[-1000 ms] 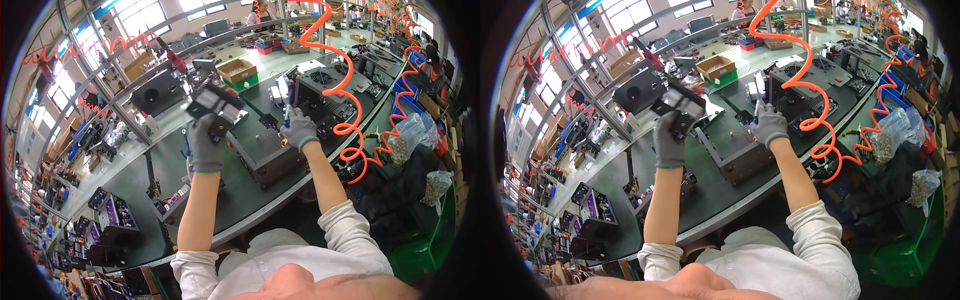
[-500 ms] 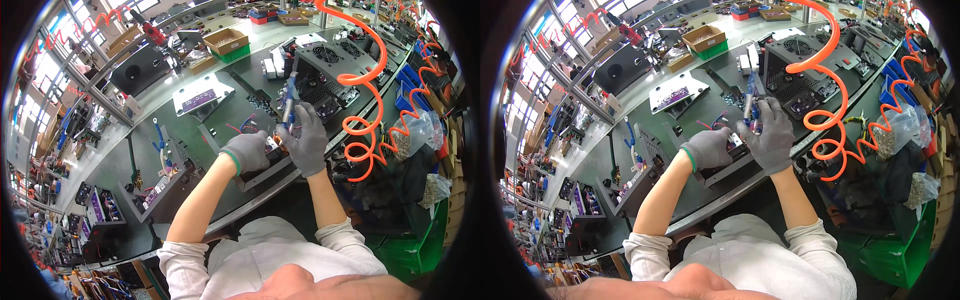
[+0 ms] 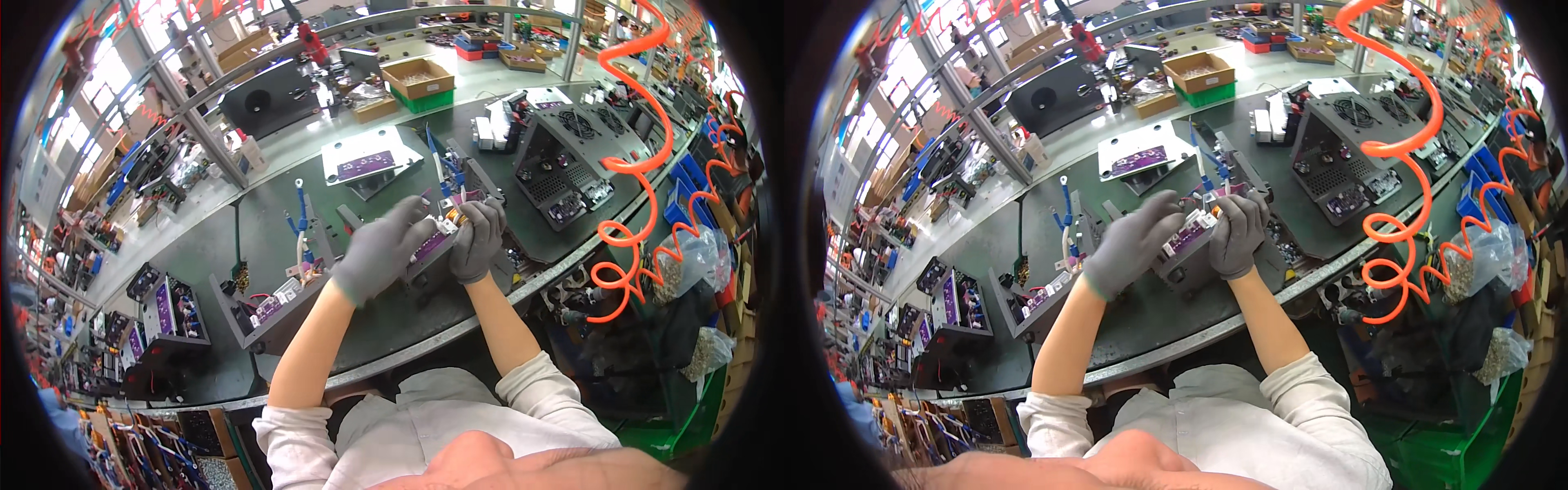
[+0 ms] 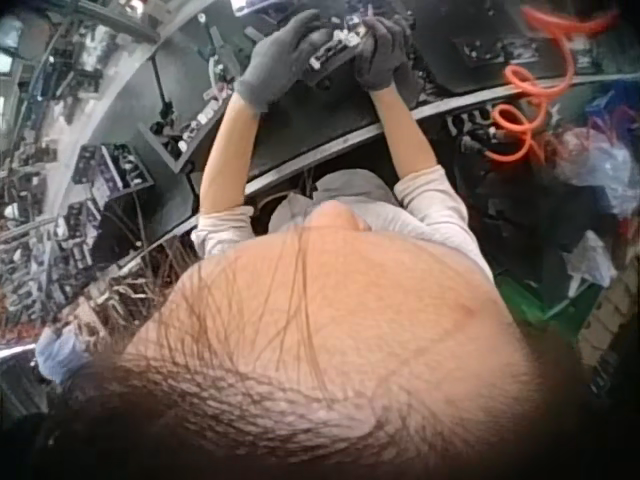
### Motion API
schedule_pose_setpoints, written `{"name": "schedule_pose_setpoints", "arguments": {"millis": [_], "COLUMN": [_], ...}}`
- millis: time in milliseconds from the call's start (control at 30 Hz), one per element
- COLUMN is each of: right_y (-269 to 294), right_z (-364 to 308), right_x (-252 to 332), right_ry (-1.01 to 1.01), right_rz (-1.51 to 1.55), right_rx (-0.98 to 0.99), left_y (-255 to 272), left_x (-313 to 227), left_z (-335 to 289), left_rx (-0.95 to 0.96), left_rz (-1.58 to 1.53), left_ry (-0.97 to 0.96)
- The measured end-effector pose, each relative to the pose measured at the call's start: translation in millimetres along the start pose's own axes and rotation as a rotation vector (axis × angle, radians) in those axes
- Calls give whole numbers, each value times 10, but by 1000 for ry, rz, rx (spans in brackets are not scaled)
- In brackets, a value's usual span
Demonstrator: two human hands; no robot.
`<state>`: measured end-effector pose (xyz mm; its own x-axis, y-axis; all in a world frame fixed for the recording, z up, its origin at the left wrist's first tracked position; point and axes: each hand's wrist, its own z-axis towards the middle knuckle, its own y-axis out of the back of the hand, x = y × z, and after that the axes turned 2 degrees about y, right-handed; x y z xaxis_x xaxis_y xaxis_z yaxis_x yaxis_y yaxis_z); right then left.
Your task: The person assembles electronic devices on a factory workbench. They use a pneumatic screwdriver to fasten screws into metal chassis, handle circuit boards, and connect wires. The person moves between different units, securing components and organizing parts.
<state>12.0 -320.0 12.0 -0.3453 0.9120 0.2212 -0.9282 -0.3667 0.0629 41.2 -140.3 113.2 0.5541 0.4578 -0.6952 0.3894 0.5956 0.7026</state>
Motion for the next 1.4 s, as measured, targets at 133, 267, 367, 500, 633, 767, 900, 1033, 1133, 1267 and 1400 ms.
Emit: {"name": "schedule_pose_setpoints", "arguments": {"millis": [133, 267, 367, 500, 633, 767, 900, 1033, 1133, 1267, 1400], "right_y": [-146, -286, -223, 209, 1394, 2264, 2645, 2531, 2378, 2064, 1842], "right_z": [-21, -40, -55, -154, -710, -1401, -978, -873, -879, -880, -887], "right_x": [6, 35, 60, 603, 697, 134, 77, 152, 294, 489, 679], "right_ry": [9, 12, -74, -432, -1024, -1778, -1817, -1835, -1858, -1893, -1910], "right_rz": [-53, -40, -92, 360, 698, 768, 744, 779, 847, 965, 1097], "right_rx": [12, -28, 39, 199, 627, 117, -39, 58, 179, 411, 647], "left_y": [591, 699, 654, 587, 547, 497, 697, 1007, 1119, 1105, 1184], "left_x": [67, 602, 655, 740, 806, 740, 831, 1078, 1302, 1431, 1603], "left_z": [-997, -1639, -1580, -1448, -1399, -1816, -2940, -4260, -4835, -4874, -4865], "left_rx": [-406, -337, -311, -402, -568, -878, -931, -828, -352, -314, -328], "left_rz": [631, 914, 846, 891, 697, 837, 723, 809, 860, 892, 865], "left_ry": [-30, 271, 411, 521, 400, 10, 190, 909, 1509, 1459, 1470]}}
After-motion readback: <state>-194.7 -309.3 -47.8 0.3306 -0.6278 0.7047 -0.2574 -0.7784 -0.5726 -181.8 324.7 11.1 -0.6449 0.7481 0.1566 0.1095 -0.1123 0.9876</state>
